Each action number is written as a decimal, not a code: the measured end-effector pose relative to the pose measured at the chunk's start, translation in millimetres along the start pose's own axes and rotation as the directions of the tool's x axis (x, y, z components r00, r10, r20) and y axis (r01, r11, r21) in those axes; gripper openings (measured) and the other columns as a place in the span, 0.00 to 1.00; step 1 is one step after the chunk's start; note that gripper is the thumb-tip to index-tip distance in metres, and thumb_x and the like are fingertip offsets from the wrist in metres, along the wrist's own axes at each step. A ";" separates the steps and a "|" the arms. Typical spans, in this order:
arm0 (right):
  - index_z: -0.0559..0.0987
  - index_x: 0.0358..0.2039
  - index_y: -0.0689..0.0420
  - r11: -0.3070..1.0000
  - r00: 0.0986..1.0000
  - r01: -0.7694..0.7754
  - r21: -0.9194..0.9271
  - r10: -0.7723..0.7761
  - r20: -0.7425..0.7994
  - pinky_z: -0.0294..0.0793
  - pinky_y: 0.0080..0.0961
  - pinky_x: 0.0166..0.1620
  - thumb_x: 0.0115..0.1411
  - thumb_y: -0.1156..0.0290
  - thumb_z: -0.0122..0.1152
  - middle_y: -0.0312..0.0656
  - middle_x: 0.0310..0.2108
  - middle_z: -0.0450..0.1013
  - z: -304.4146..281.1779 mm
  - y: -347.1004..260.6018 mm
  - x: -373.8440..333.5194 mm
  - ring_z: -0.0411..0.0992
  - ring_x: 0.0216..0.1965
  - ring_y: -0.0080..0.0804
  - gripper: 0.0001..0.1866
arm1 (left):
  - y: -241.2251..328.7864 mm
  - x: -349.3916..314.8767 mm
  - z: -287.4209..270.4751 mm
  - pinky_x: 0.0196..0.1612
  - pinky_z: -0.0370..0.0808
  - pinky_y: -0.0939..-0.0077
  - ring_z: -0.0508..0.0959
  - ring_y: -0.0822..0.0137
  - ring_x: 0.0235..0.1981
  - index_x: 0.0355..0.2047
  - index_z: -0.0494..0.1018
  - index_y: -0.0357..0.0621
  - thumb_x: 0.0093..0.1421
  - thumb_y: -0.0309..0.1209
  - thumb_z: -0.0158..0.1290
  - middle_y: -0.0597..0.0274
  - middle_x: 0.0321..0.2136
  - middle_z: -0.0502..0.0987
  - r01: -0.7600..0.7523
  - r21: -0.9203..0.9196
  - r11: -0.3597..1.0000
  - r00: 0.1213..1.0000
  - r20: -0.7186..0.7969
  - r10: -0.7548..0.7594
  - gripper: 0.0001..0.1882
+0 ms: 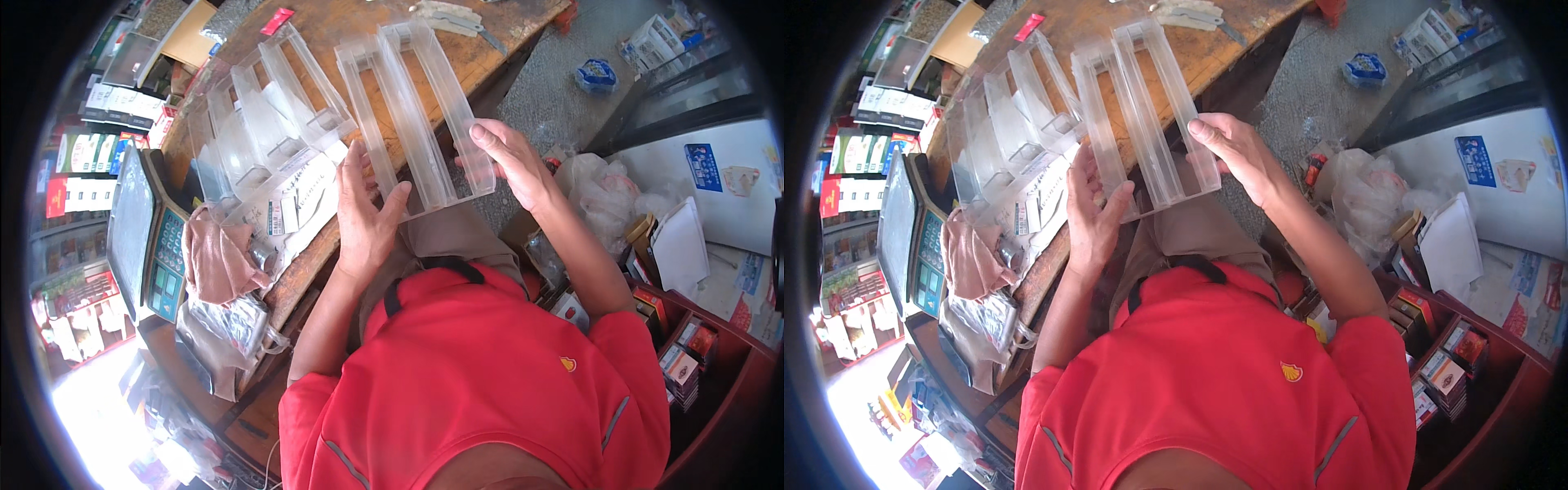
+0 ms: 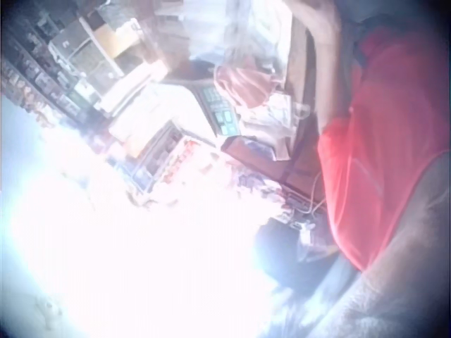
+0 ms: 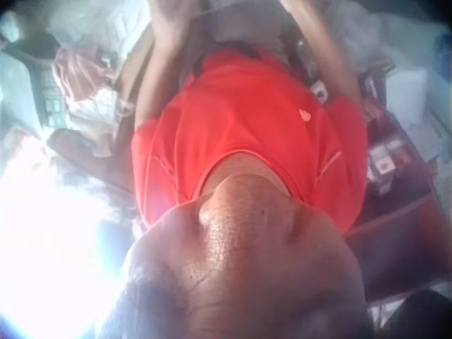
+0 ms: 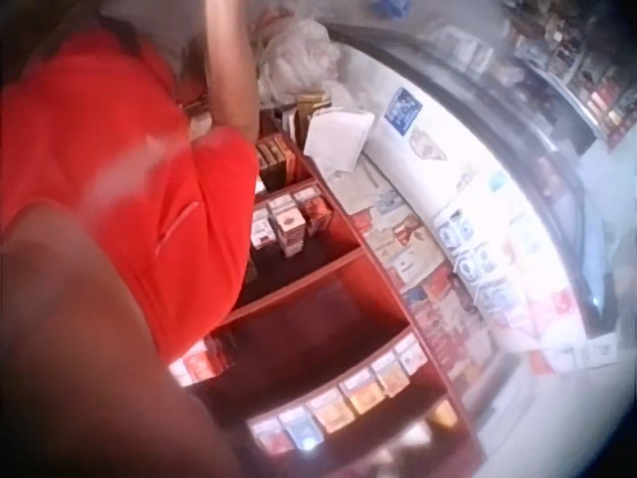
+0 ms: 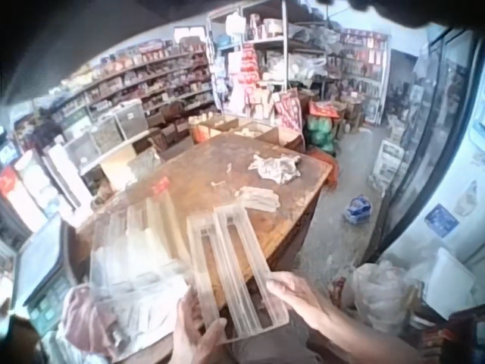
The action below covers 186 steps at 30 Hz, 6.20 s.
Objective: The person assembles clear plastic containers by hand at a cluttered wooden workbench. They repeatedly pick up container halves, align them, and press them together, then place the assembled units on the table.
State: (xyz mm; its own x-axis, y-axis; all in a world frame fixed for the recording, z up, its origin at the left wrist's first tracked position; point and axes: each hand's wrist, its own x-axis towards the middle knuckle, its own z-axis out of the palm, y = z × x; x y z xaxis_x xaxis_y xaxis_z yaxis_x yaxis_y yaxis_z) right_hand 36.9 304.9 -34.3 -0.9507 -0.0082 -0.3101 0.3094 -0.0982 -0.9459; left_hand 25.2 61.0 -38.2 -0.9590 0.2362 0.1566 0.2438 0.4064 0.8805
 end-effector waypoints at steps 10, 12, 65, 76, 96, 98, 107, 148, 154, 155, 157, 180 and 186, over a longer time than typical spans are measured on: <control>0.73 0.45 0.64 0.976 0.993 -0.084 0.202 0.100 -0.070 0.78 0.26 0.37 0.61 0.56 0.62 0.44 0.34 0.76 27.6 -11.5 -15.2 0.77 0.31 0.29 0.23 | 14.6 -7.9 -2.1 0.51 0.73 0.64 0.72 0.55 0.52 0.66 0.51 0.32 0.53 0.24 0.59 0.43 0.54 0.64 0.171 -0.136 0.976 0.983 0.084 -0.161 0.43; 0.73 0.44 0.64 0.981 0.990 -0.114 0.158 0.126 -0.066 0.77 0.25 0.36 0.61 0.56 0.63 0.44 0.34 0.77 25.5 -4.9 -6.8 0.77 0.31 0.29 0.23 | 18.0 -1.9 -5.6 0.53 0.72 0.62 0.71 0.52 0.53 0.67 0.50 0.33 0.52 0.24 0.59 0.41 0.56 0.62 0.172 0.022 0.985 0.980 0.100 -0.173 0.44; 0.72 0.51 0.60 0.771 0.939 -0.205 0.603 0.329 -0.101 0.76 0.35 0.50 0.65 0.54 0.54 0.48 0.47 0.75 32.2 29.0 -11.0 0.76 0.48 0.41 0.23 | 1.2 -29.3 22.2 0.28 0.75 0.75 0.77 0.64 0.26 0.35 0.74 0.37 0.54 0.21 0.61 0.58 0.29 0.75 -0.307 -0.045 0.951 0.951 0.009 0.308 0.09; 0.70 0.56 0.63 0.876 0.996 -0.073 0.477 0.088 -0.009 0.72 0.36 0.55 0.63 0.55 0.59 0.49 0.51 0.74 5.2 79.1 -43.3 0.74 0.51 0.40 0.29 | 32.8 49.0 -47.1 0.45 0.73 0.66 0.74 0.56 0.42 0.47 0.71 0.37 0.50 0.22 0.61 0.51 0.44 0.73 -0.304 0.209 0.929 0.913 -0.215 0.347 0.22; 0.73 0.55 0.64 0.838 0.877 0.257 -0.481 -0.411 -0.248 0.71 0.28 0.55 0.61 0.72 0.62 0.47 0.50 0.76 -128.2 -12.4 -70.2 0.73 0.51 0.30 0.22 | 72.4 94.9 -0.2 0.49 0.73 0.56 0.76 0.45 0.44 0.46 0.71 0.33 0.49 0.24 0.53 0.44 0.38 0.75 -0.595 0.479 0.645 0.786 0.514 0.343 0.21; 0.71 0.58 0.61 0.669 0.865 0.377 -0.641 -0.501 -0.014 0.70 0.30 0.58 0.56 0.72 0.68 0.46 0.55 0.73 -89.7 -72.3 -58.1 0.72 0.55 0.31 0.29 | 69.9 79.2 17.3 0.47 0.74 0.56 0.76 0.47 0.43 0.39 0.70 0.34 0.49 0.22 0.51 0.45 0.35 0.74 -0.616 0.486 0.620 0.767 0.550 0.331 0.14; 0.73 0.51 0.70 0.503 0.862 0.458 -0.733 -0.051 0.504 0.72 0.37 0.52 0.50 0.39 0.67 0.59 0.45 0.75 -28.6 -70.5 -0.2 0.75 0.49 0.47 0.45 | 78.1 75.5 20.3 0.52 0.70 0.54 0.73 0.43 0.48 0.55 0.63 0.31 0.47 0.29 0.60 0.40 0.42 0.74 -0.579 0.290 0.762 0.705 0.649 0.288 0.35; 0.73 0.50 0.69 0.227 0.914 0.403 -0.886 -0.139 0.380 0.72 0.41 0.52 0.48 0.38 0.66 0.58 0.45 0.75 -11.3 -72.7 -30.6 0.74 0.48 0.51 0.45 | 58.6 72.4 17.9 0.55 0.70 0.56 0.73 0.42 0.51 0.65 0.52 0.32 0.45 0.23 0.57 0.38 0.46 0.73 -0.780 0.291 0.555 0.567 0.704 0.428 0.45; 0.70 0.54 0.68 0.138 0.944 0.329 -0.934 -0.036 0.327 0.70 0.40 0.56 0.45 0.44 0.70 0.57 0.48 0.74 -7.6 -75.2 -24.7 0.71 0.53 0.51 0.45 | 56.9 72.3 20.3 0.51 0.72 0.54 0.75 0.41 0.47 0.65 0.54 0.34 0.46 0.21 0.56 0.38 0.43 0.74 -0.688 0.222 0.691 0.610 0.692 0.385 0.43; 0.69 0.56 0.68 0.171 0.947 0.314 -0.934 0.012 0.321 0.68 0.39 0.58 0.45 0.46 0.71 0.57 0.51 0.72 -6.7 -78.3 -25.7 0.69 0.56 0.50 0.46 | 57.7 72.3 20.2 0.51 0.72 0.54 0.75 0.41 0.48 0.65 0.54 0.34 0.46 0.22 0.56 0.37 0.43 0.74 -0.693 0.216 0.688 0.602 0.698 0.388 0.43; 0.67 0.58 0.67 0.235 0.935 0.320 -0.918 0.080 0.346 0.66 0.38 0.61 0.45 0.47 0.71 0.57 0.56 0.70 -4.8 -82.7 -27.4 0.67 0.59 0.49 0.47 | 59.9 68.4 16.8 0.51 0.72 0.54 0.74 0.41 0.48 0.64 0.54 0.35 0.47 0.23 0.56 0.37 0.44 0.74 -0.692 0.211 0.691 0.594 0.711 0.377 0.43; 0.75 0.31 0.69 0.062 0.910 0.398 -0.915 -0.155 0.386 0.73 0.46 0.44 0.53 0.69 0.53 0.62 0.33 0.75 -6.2 -69.9 -15.6 0.75 0.41 0.56 0.13 | 71.3 106.2 25.3 0.45 0.73 0.54 0.78 0.44 0.39 0.41 0.73 0.35 0.54 0.35 0.52 0.35 0.34 0.77 -0.683 0.276 0.676 0.497 0.854 0.153 0.18; 0.74 0.36 0.67 0.006 0.872 0.424 -0.906 -0.270 0.407 0.73 0.45 0.44 0.56 0.72 0.57 0.58 0.33 0.75 -5.6 -60.4 -25.4 0.74 0.41 0.55 0.11 | 69.2 88.4 30.7 0.46 0.74 0.53 0.78 0.42 0.41 0.40 0.72 0.34 0.54 0.25 0.51 0.37 0.35 0.77 -0.704 0.323 0.633 0.578 0.778 0.245 0.13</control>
State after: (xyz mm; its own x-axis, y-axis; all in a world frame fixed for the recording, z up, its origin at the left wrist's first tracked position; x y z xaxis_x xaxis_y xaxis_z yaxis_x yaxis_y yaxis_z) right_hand 42.5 316.6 30.2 -0.9223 -0.3856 0.0243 -0.3810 0.8971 -0.2236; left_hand -38.2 137.0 22.8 -0.3823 0.9231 -0.0415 0.8758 0.3763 0.3022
